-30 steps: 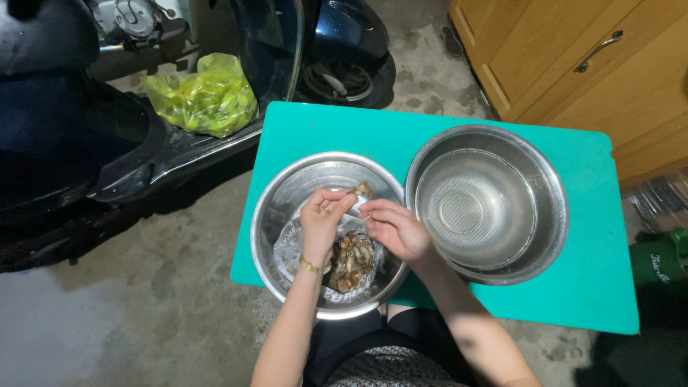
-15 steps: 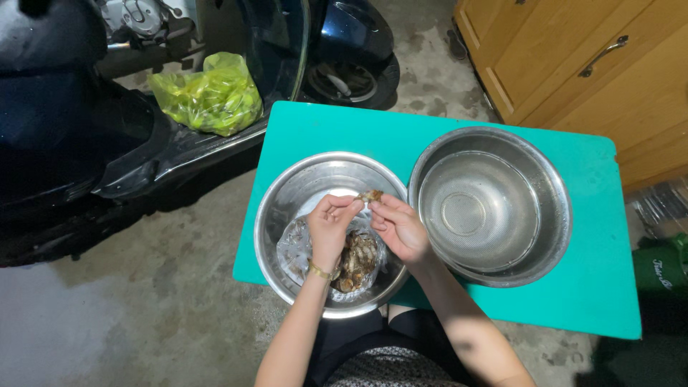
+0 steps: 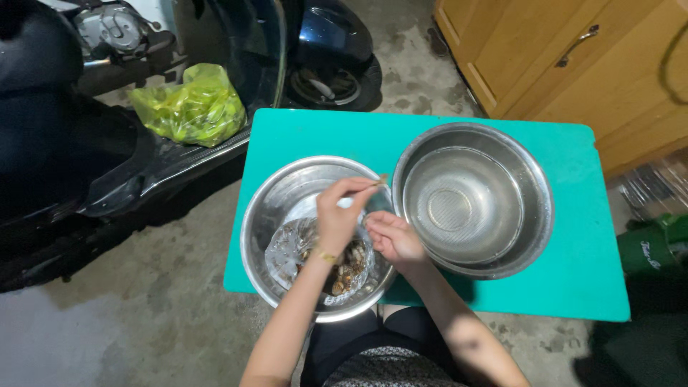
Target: The person cleans small crabs by hand, removing parts and placing the cleaned crabs into a separate metal bowl.
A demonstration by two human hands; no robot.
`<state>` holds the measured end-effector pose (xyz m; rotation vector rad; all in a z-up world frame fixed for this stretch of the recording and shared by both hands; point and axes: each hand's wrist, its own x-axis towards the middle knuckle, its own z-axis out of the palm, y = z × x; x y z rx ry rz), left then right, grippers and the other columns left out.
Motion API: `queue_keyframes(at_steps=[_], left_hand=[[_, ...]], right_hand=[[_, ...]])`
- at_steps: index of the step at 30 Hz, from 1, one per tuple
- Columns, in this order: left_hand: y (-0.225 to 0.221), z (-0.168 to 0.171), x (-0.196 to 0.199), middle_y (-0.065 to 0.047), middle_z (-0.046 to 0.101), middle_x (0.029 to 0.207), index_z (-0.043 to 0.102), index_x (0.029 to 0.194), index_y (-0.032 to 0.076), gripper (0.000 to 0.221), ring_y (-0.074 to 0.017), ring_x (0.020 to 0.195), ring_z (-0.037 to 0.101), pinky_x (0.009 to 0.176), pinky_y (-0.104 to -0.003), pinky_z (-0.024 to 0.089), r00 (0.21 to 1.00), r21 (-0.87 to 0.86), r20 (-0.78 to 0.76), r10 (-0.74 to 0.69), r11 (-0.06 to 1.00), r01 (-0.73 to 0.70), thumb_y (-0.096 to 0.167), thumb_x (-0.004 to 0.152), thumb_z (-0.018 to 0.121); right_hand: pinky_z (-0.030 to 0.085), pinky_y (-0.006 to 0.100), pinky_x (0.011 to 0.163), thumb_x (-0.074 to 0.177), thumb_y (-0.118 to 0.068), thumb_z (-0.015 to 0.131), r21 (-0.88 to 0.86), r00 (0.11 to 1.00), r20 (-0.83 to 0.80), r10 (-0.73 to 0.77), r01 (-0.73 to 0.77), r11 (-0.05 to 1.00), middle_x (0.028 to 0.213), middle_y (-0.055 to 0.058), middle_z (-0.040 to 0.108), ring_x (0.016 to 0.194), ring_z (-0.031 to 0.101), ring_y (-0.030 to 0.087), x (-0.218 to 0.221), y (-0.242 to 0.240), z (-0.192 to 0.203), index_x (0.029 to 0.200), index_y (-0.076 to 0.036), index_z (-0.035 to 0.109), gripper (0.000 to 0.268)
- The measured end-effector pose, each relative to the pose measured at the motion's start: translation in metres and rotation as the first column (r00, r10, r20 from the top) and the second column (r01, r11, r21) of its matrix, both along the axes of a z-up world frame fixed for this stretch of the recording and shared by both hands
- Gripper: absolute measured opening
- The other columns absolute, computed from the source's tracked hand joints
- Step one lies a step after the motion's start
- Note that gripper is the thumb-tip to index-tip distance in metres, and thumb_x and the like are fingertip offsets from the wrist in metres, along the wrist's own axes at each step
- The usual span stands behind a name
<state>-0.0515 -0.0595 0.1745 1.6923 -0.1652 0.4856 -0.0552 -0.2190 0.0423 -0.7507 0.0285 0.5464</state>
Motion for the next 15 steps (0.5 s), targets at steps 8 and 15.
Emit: queue_keyframes(at_steps=[8,15], left_hand=[[-0.035,0.000,0.029,-0.025,0.051,0.149,0.063,0.140,0.009,0.046,-0.0391,0.131,0.057,0.106,-0.043,0.049,0.930,0.326,0.038,-0.366,0.884,0.335,0.015,0.095,0.070],[-0.010,-0.040,0.086,-0.021,0.069,0.120,0.065,0.128,0.002,0.053,-0.0418,0.111,0.065,0.094,-0.049,0.052,0.992,0.645,0.092,-0.087,0.764,0.007,0.027,0.084,0.078]], right_hand=[[0.057,0.036,0.083,0.094,-0.001,0.049,-0.047,0.993,-0.090,-0.074,0.070,0.996,0.110,0.015,0.066,0.098,0.069,0.022,-0.017,-0.014,0.051,0.120,-0.006,0.059,0.028],[0.042,0.026,0.059,0.102,-0.014,0.069,-0.280,0.990,0.141,-0.016,0.056,0.958,0.076,0.005,0.054,0.066,0.051,0.011,-0.071,-0.063,0.049,0.086,0.002,0.065,0.022]])
